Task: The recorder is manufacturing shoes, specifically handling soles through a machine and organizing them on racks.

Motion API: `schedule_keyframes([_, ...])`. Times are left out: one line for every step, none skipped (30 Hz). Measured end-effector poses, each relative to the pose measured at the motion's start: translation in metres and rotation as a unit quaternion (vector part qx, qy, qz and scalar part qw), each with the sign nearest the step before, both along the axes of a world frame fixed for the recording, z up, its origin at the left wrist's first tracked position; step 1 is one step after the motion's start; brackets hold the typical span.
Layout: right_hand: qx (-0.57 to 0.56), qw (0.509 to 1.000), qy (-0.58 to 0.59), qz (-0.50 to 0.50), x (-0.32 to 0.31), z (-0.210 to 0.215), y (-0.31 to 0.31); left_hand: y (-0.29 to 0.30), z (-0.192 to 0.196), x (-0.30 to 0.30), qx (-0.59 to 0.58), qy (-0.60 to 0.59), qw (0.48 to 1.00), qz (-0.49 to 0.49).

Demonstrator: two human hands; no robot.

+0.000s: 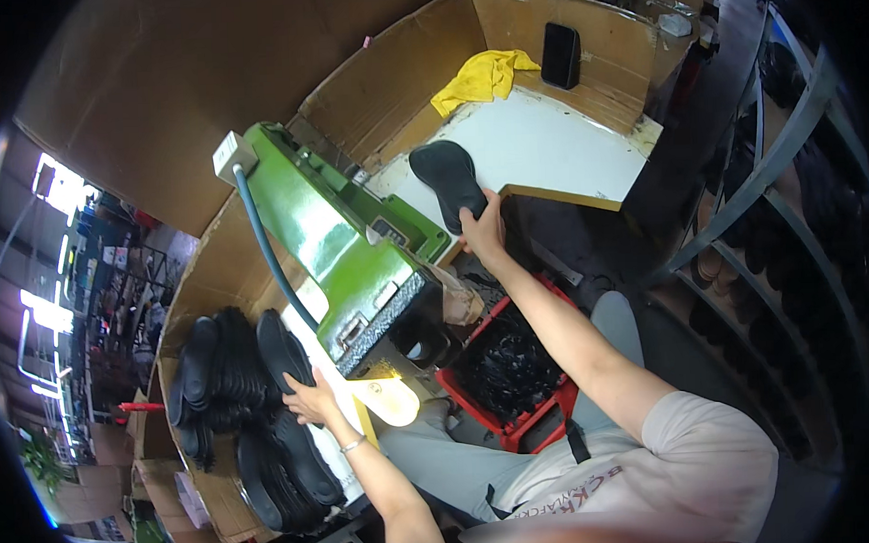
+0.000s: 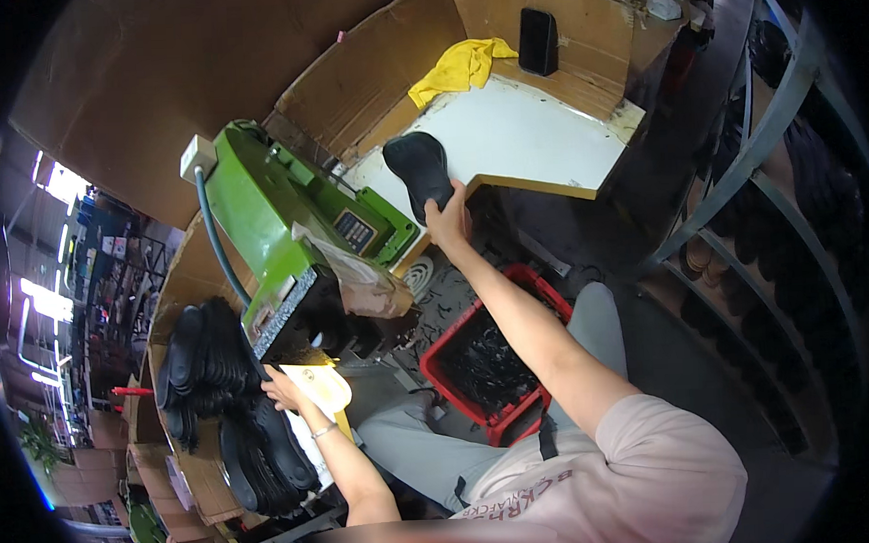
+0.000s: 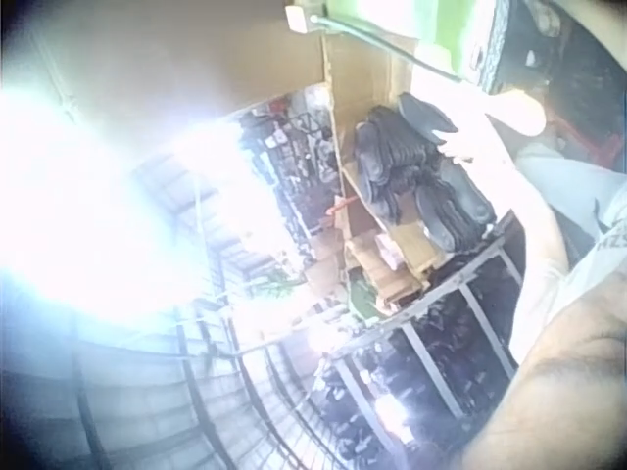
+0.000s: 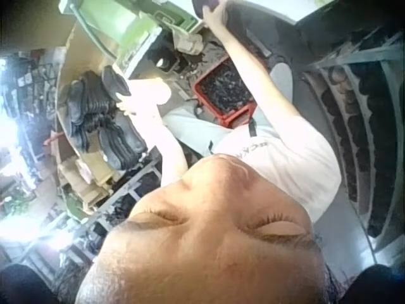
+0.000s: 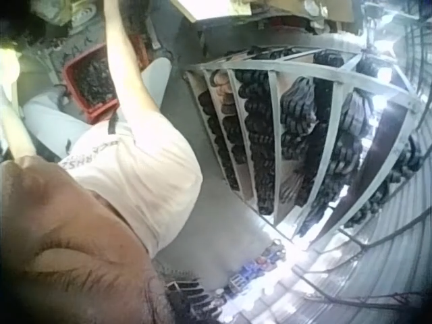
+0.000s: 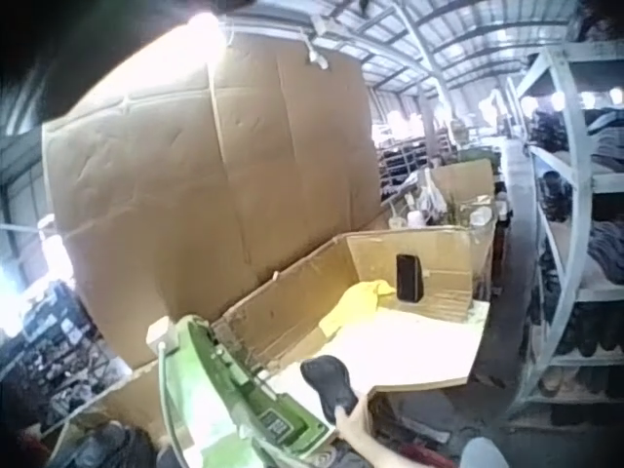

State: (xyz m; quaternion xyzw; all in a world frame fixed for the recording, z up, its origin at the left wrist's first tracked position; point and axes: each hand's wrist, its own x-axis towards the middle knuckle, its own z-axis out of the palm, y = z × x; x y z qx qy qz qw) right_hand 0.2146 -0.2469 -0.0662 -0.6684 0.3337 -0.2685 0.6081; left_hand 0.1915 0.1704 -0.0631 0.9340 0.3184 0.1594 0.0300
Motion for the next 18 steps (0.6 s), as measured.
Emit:
schedule_keyframes([0.046,0.998,0.028,0.037,-0.001,0.012,0.018,0.014,0.008,-0.008,-0.025,-0.019,0.999,0.008])
schedule_keyframes([0.084,0.993,0.059,0.063,-0.01,0.025,0.023,0.024,0.01,-0.016,-0.057,-0.035,0.998,0.004])
schedule_keyframes([0.084,0.993,0.054,0.067,-0.008,0.025,0.025,0.035,0.005,-0.015,-0.062,-0.072,0.995,-0.012])
schedule_keyframes([-0.036,0.997,0.061,0.041,-0.01,0.025,0.024,0.032,0.007,-0.015,-0.063,-0.073,0.995,-0.013])
schedule_keyframes([-0.157,0.985,0.069,0.016,-0.012,0.025,0.023,0.029,0.009,-0.014,-0.053,-0.08,0.995,-0.014])
schedule_keyframes([-0.159,0.985,0.069,0.017,-0.012,0.025,0.021,0.025,0.01,-0.013,-0.044,-0.085,0.995,-0.015])
schedule_keyframes([-0.258,0.962,0.088,0.002,-0.01,0.045,0.029,0.025,0.014,-0.01,-0.043,-0.089,0.995,-0.007])
schedule_keyframes([-0.355,0.928,0.111,-0.021,-0.01,0.057,0.032,0.02,0.017,-0.006,-0.017,-0.082,0.996,0.014])
schedule_keyframes([-0.358,0.928,0.106,0.008,0.004,0.059,0.03,0.016,0.019,-0.004,0.01,-0.073,0.997,0.038])
schedule_keyframes([-0.359,0.928,0.105,0.012,0.015,0.059,0.029,0.017,0.018,-0.001,0.018,-0.114,0.993,0.036])
schedule_keyframes([-0.405,0.889,0.21,0.051,0.026,0.057,0.027,0.014,0.019,0.001,-0.003,-0.136,0.99,0.028])
schedule_keyframes([-0.446,0.834,0.31,0.093,0.035,0.055,0.026,0.013,0.02,-0.001,-0.023,-0.157,0.987,0.024])
schedule_keyframes([-0.441,0.841,0.294,0.112,0.044,0.057,0.036,0.037,0.017,-0.007,-0.029,-0.231,0.972,0.014])
schedule_keyframes([-0.474,0.819,0.3,0.12,0.048,0.047,0.03,0.036,0.02,-0.015,-0.038,-0.287,0.957,-0.03])
schedule_keyframes([-0.485,0.797,0.307,0.189,0.051,0.055,0.038,0.054,0.025,-0.03,-0.024,-0.35,0.934,-0.065])
schedule_keyframes([-0.46,0.807,0.296,0.223,0.054,0.055,0.03,0.067,0.03,-0.045,-0.008,-0.409,0.907,-0.104])
schedule_keyframes([-0.456,0.788,0.311,0.274,0.051,0.057,0.022,0.067,0.039,-0.064,-0.057,-0.428,0.894,-0.117])
schedule_keyframes([-0.484,0.786,0.303,0.238,0.047,0.041,0.007,0.049,0.055,-0.081,-0.113,-0.447,0.877,-0.138])
